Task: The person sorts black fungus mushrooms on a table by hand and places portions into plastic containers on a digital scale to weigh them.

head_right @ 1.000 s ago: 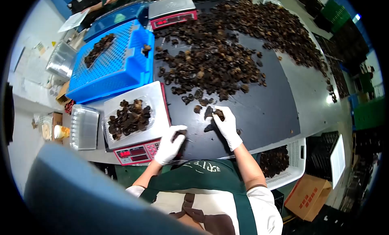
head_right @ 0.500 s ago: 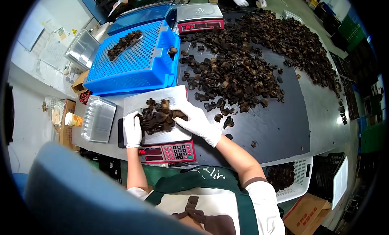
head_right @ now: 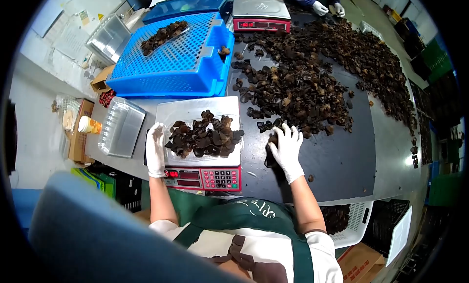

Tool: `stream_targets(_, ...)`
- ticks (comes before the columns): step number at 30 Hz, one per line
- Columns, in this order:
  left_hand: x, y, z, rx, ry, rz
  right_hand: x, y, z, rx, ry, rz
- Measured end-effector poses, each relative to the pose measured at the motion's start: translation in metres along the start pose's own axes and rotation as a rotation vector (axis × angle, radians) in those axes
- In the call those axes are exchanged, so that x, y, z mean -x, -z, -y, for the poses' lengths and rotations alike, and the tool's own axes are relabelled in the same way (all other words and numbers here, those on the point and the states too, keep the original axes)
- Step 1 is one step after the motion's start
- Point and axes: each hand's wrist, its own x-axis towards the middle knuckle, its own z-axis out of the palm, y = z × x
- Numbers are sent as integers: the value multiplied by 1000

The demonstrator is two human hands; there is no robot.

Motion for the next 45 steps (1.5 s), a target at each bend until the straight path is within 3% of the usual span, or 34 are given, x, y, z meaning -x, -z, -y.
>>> stream_targets(4,-3,9,-14,-39,7,-116,-29,43,48,-311,147,-109)
stream_targets(6,-4,-2,-27,-72,-23,-163,-37,40,64,-480,250,-2)
stream_targets(9,-12,-27,-42,-866,-358,28,-49,64,105,-421,376,-26)
stream_targets(12,-20,-62,-40,-1001,-559,84,-48,45,116,-366,423,-9)
stream_targets(14,-27,-71,-33,-1165,-571,134,-47,47,113,-397,428,-39)
stream_targets(20,-38,-79,-25,-1254,-559,249,-26,75,74,-1348,-164,251)
stream_targets(24,-35,-84,-49,-1124,-736,-9,3,64,47,-1720,-370,233)
stream_targets(25,-31,-87,-59,-1084,-727,-15,14,53,38,-1875,-523,322)
stream_targets(26,-25,-89,-68,-1044,-717,-20,16,64,48,-1993,-540,321)
stream_targets(28,-8,-101,-78,-859,-673,63,30,53,51,-2287,-561,488)
stream_targets(30,17,-121,-85,-823,-705,286,43,49,56,-2271,-728,678)
stream_targets(33,65,-164,-72,-741,-600,700,56,57,68,-2518,-729,804)
stream_targets(34,79,-179,-65,-688,-594,829,60,61,65,-2483,-792,800)
stream_targets(36,106,-198,-41,-461,-585,869,90,49,41,-2301,-947,646)
stream_targets(38,118,-210,-30,-341,-450,975,113,62,0,-2352,-728,796)
stream_targets(39,122,-213,-19,-406,-464,935,126,81,-18,-2129,-799,694)
stream_targets(41,125,-218,6,-561,-364,909,150,116,-72,-1676,-565,823)
stream_targets(43,125,-230,36,-741,-372,869,181,128,-113,-1211,-667,1091)
stream_targets(45,123,-246,55,-909,-396,860,183,144,-119,-771,-780,1037)
